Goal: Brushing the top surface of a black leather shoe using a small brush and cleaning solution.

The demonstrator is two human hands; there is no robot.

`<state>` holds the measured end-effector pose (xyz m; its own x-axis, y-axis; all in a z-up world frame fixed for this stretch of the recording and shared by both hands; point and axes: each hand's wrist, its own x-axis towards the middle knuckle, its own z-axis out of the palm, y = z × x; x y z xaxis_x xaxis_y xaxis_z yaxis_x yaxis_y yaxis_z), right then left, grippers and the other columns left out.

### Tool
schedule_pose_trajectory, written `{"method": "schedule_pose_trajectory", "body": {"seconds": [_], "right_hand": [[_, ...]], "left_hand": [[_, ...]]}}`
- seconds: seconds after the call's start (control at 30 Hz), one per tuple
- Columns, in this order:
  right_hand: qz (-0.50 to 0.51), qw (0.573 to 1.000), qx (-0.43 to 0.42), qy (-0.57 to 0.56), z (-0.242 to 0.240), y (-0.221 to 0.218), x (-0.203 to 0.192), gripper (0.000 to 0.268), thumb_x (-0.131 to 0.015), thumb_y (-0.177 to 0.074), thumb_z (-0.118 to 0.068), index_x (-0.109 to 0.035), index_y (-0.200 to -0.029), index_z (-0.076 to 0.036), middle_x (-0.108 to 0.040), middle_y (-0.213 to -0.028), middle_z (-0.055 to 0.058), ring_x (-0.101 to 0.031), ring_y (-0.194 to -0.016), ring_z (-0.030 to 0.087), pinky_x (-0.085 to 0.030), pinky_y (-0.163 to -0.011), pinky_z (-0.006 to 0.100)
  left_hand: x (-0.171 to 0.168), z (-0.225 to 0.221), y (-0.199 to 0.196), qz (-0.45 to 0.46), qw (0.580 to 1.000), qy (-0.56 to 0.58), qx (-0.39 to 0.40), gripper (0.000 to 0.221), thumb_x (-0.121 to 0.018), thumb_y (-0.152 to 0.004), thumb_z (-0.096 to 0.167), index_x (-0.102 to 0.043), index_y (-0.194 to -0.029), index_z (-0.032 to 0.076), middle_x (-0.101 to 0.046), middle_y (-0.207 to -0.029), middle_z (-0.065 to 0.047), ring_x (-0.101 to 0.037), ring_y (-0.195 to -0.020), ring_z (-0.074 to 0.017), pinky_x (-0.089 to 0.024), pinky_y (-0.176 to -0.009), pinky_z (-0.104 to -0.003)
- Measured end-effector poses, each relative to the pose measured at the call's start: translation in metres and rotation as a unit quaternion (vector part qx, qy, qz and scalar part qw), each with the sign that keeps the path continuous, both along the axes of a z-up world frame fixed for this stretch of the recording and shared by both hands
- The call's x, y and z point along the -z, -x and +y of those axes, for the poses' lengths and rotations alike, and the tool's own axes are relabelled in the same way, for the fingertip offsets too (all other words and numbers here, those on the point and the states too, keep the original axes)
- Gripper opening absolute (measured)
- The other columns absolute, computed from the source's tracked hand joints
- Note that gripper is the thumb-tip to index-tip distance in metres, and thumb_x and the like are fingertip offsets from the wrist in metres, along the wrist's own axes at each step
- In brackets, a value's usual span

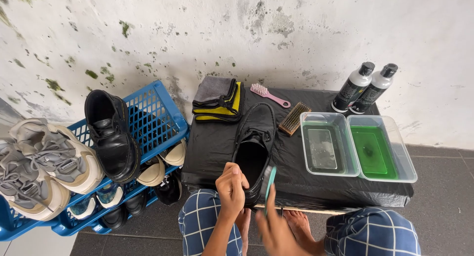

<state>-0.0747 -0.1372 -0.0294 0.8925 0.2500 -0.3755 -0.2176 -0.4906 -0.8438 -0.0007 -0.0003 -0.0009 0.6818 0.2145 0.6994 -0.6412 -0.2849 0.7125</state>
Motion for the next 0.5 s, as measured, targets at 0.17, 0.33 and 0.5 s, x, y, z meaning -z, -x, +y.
{"method": "schedule_pose_trajectory", "body": {"seconds": [0.17,0.33,0.5], "right_hand": [[-0.036,0.998,-0.042,0.023,-0.002,-0.018,-0.006,0.082,-0.036,-0.103,-0.028,0.021,-0.16,-0.013,-0.066,-0.06,0.009,-0.058,-0.045,0.016,-0.045,-0.042,0.027],[-0.162,0.986,-0.031,-0.034,-0.004,-0.018,0.032,0.077,-0.034,-0.103,-0.017,0.019,-0.158,-0.008,-0.053,-0.046,0.002,-0.038,-0.034,0.009,-0.032,-0.033,0.026],[-0.188,0.981,-0.026,0.036,0.0,-0.006,0.057,0.076,-0.037,-0.102,-0.028,0.006,-0.16,-0.006,-0.065,-0.055,0.004,-0.057,-0.04,0.015,-0.045,-0.04,0.033]], "left_hand": [[0.002,0.008,-0.005,-0.011,1.0,-0.009,0.01,0.062,-0.031,-0.11,0.014,-0.045,-0.05,0.006,-0.048,-0.046,-0.003,-0.042,-0.046,-0.0134,-0.046,-0.067,-0.031],[-0.003,0.004,-0.004,-0.023,0.999,-0.018,0.016,0.06,-0.033,-0.109,0.011,-0.044,-0.051,0.006,-0.048,-0.046,-0.002,-0.041,-0.044,-0.0131,-0.046,-0.066,-0.03],[0.004,0.01,-0.004,-0.017,1.0,-0.005,0.008,0.062,-0.033,-0.109,0.011,-0.044,-0.049,0.005,-0.048,-0.045,-0.003,-0.042,-0.044,-0.0141,-0.046,-0.066,-0.03]]}}
